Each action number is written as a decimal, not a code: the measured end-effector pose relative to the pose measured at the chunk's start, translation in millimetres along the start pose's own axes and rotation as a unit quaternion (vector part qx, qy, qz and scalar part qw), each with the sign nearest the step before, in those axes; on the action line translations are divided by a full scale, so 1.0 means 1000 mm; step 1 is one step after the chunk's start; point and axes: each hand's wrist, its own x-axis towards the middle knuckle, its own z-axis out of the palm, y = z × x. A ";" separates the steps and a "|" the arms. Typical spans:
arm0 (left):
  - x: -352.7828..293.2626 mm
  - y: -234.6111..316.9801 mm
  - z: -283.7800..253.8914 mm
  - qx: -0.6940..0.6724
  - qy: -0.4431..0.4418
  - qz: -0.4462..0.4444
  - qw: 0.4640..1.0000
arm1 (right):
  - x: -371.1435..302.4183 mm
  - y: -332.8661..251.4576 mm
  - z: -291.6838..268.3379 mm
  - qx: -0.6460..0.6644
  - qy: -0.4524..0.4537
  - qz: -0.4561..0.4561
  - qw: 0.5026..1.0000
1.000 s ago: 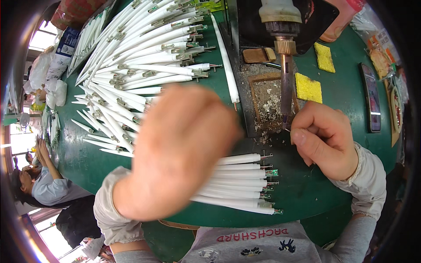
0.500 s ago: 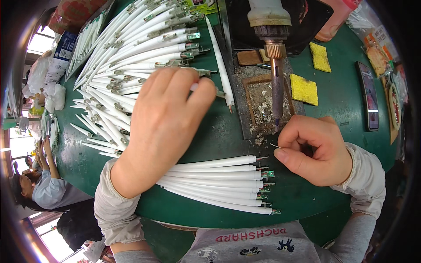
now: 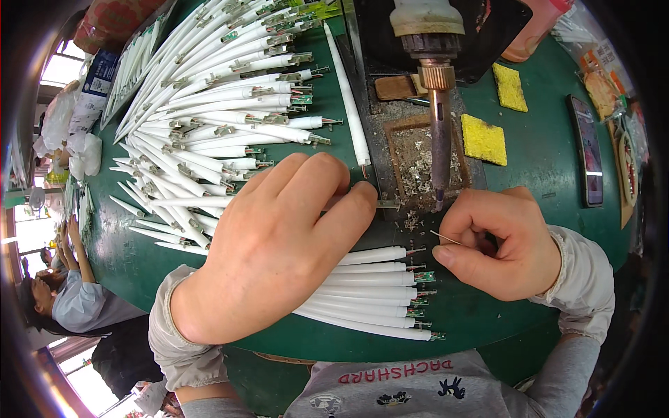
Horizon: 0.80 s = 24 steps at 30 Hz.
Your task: The person wipes a soldering iron with a sponge, then solders wires onto the circuit boards of plastic tubes using the soldering iron and solder wire. Finally, the person gathers the assembled tubes.
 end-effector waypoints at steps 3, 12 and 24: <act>-0.003 0.003 -0.001 -0.063 0.011 -0.015 0.998 | 0.000 0.001 0.001 -0.004 -0.004 -0.008 1.000; -0.009 0.017 -0.013 -0.323 -0.074 -0.074 0.941 | -0.003 -0.010 0.003 0.020 0.005 0.050 0.999; -0.008 0.022 -0.008 -0.433 -0.103 -0.139 0.884 | -0.006 -0.006 0.006 0.029 -0.016 0.012 0.999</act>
